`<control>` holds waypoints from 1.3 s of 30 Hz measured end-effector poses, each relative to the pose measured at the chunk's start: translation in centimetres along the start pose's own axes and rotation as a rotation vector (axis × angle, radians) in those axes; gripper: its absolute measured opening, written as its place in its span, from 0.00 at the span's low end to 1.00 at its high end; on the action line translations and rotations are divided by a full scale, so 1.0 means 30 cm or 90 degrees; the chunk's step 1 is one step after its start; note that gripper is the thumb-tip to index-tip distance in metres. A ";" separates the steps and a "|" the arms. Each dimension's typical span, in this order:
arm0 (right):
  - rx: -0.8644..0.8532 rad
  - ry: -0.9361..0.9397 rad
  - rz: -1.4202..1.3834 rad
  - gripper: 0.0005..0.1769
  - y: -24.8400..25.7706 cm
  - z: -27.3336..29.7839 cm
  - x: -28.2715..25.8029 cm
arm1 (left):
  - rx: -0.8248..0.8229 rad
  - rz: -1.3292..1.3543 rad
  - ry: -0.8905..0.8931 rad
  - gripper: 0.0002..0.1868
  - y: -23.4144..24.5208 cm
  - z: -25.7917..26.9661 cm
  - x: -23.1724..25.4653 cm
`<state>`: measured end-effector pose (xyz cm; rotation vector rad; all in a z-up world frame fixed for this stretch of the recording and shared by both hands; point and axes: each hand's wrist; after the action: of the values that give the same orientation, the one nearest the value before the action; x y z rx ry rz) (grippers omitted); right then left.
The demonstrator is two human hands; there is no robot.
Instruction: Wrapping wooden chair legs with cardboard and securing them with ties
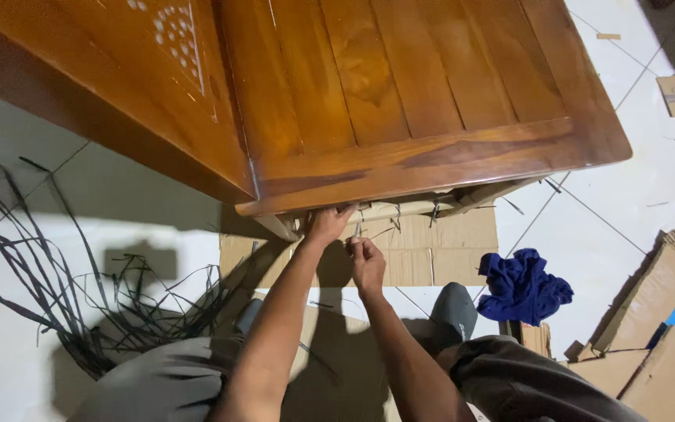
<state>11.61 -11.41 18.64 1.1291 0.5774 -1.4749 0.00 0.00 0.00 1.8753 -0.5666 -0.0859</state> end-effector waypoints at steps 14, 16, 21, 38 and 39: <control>-0.012 0.075 0.156 0.16 0.079 0.167 -0.125 | -0.107 0.346 0.441 0.32 0.663 -0.149 0.159; -0.010 0.073 0.163 0.16 0.089 0.191 -0.144 | -0.063 0.425 0.407 0.21 0.790 -0.152 0.204; -0.025 0.120 0.197 0.15 0.082 0.222 -0.197 | 0.053 0.511 0.229 0.03 0.740 -0.121 0.207; -0.039 0.307 0.223 0.08 0.113 0.355 -0.186 | 0.167 0.708 0.530 0.06 0.553 0.090 0.374; -0.061 0.315 0.212 0.09 0.120 0.359 -0.186 | 0.171 0.742 0.566 0.06 0.499 0.106 0.367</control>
<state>10.98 -18.80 28.88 1.4454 0.7463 -0.8734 3.59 -11.36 14.61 1.3464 -0.9417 1.5459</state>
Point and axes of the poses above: each hand's wrist, its own z-axis away from the middle knuckle, its own y-axis out of the back of the hand, x = y × z, and after that the axes turned 1 degree about -z, right-handed
